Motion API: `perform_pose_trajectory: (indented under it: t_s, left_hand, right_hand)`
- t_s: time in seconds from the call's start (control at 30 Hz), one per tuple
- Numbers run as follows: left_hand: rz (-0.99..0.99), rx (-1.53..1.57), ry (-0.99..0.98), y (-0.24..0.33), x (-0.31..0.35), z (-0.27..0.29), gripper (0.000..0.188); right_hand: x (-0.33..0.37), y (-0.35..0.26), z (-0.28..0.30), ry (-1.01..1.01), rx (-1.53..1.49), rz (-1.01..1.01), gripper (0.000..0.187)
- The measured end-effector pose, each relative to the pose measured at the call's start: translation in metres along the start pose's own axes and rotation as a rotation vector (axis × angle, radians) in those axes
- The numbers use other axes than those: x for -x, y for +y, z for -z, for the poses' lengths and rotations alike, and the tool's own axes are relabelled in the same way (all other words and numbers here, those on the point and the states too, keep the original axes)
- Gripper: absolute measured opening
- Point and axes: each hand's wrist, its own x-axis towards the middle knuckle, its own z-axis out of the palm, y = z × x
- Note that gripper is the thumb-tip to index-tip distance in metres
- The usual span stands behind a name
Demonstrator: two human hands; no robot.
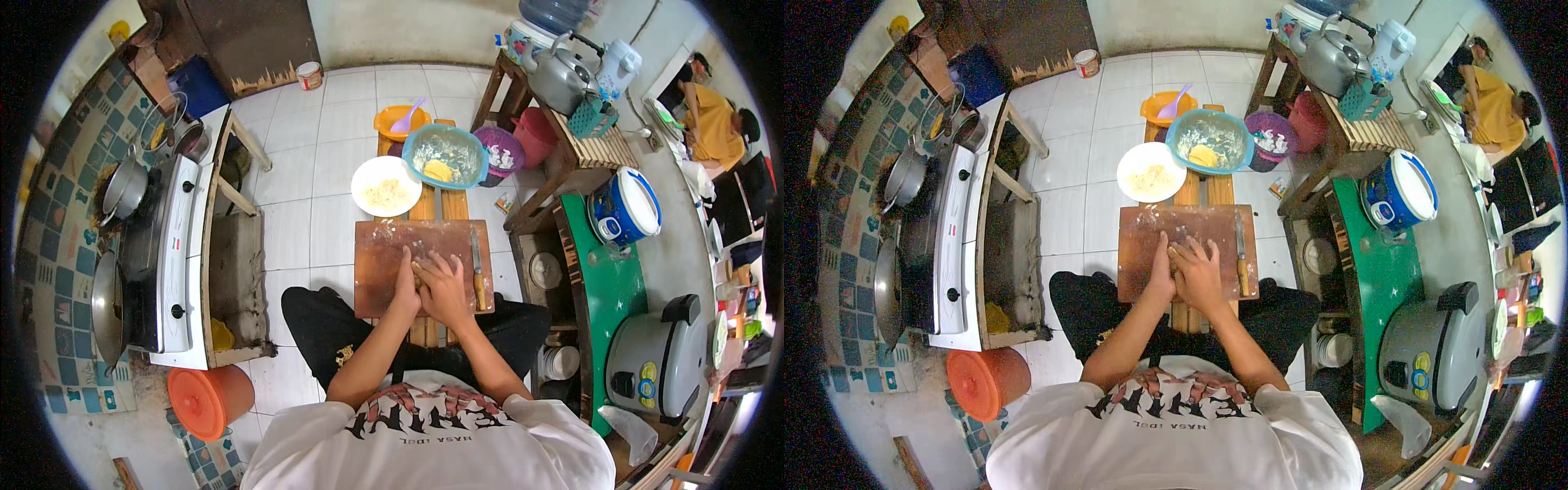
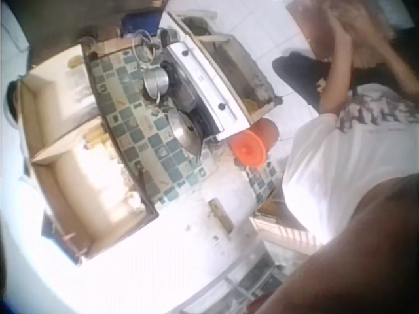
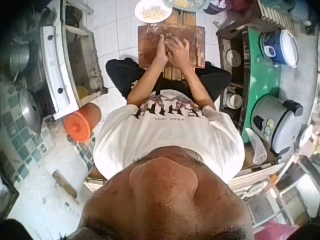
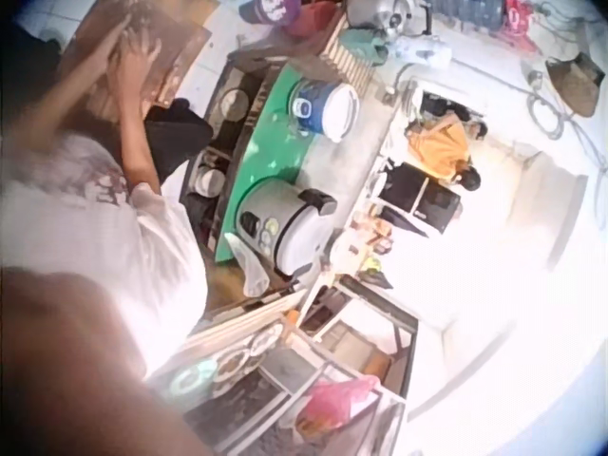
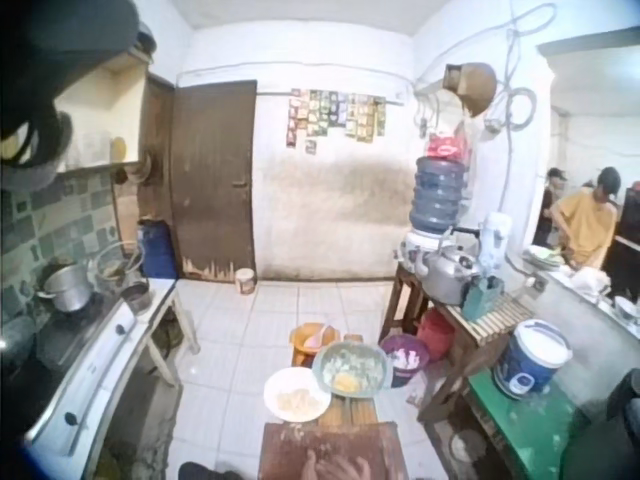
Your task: The person shreds a long piece of yellow dough by hand into a white plate, then takes a small piece of dough from a blue bowl, rolls it between their palms, and uses a glass to flatten it on a wooden board.
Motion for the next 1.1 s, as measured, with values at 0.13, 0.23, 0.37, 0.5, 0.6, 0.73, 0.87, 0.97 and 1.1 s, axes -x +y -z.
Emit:
perform_pose_trajectory:
  t_s: [0.13,0.23,0.37,0.5,0.6,0.73,0.87,0.97,1.1]
  left_hand:
    - [-0.047,-0.142,0.128,0.002,0.005,-0.008,0.047]
    - [-0.196,-0.289,0.11,0.007,0.009,-0.022,0.045]
    - [-0.858,-0.911,-0.027,-0.006,-0.008,-0.001,0.045]
    - [-1.279,-1.723,-0.032,0.002,0.032,-0.03,0.062]
    - [-1.322,-1.9,-0.154,0.018,0.035,-0.023,0.071]
    - [-1.189,-1.625,-0.079,0.025,0.043,-0.023,0.076]
    - [-0.636,-0.818,-0.186,0.029,0.042,-0.015,0.075]
    - [-0.299,-0.424,-0.222,0.021,0.04,-0.019,0.083]
    - [-0.126,-0.123,-0.277,0.015,0.043,-0.045,0.071]
  right_hand:
    - [0.017,0.02,-0.011,0.085,-0.371,-0.067,0.04]
    - [0.011,0.02,-0.018,0.365,-1.013,-0.48,0.038]
    - [-0.004,0.025,-0.029,0.203,-1.919,-0.795,0.047]
    - [-0.012,0.022,-0.017,0.149,-2.148,-0.732,0.051]
    - [-0.004,0.02,-0.029,0.226,-2.101,-0.872,0.043]
    - [-0.008,0.025,-0.028,0.286,-2.009,-0.909,0.034]
    - [-0.021,0.009,-0.022,0.426,-1.839,-0.909,0.033]
    - [-0.022,0.008,-0.031,0.444,-1.272,-0.83,0.036]
    - [-0.015,0.017,-0.056,0.31,-0.59,-0.488,0.047]
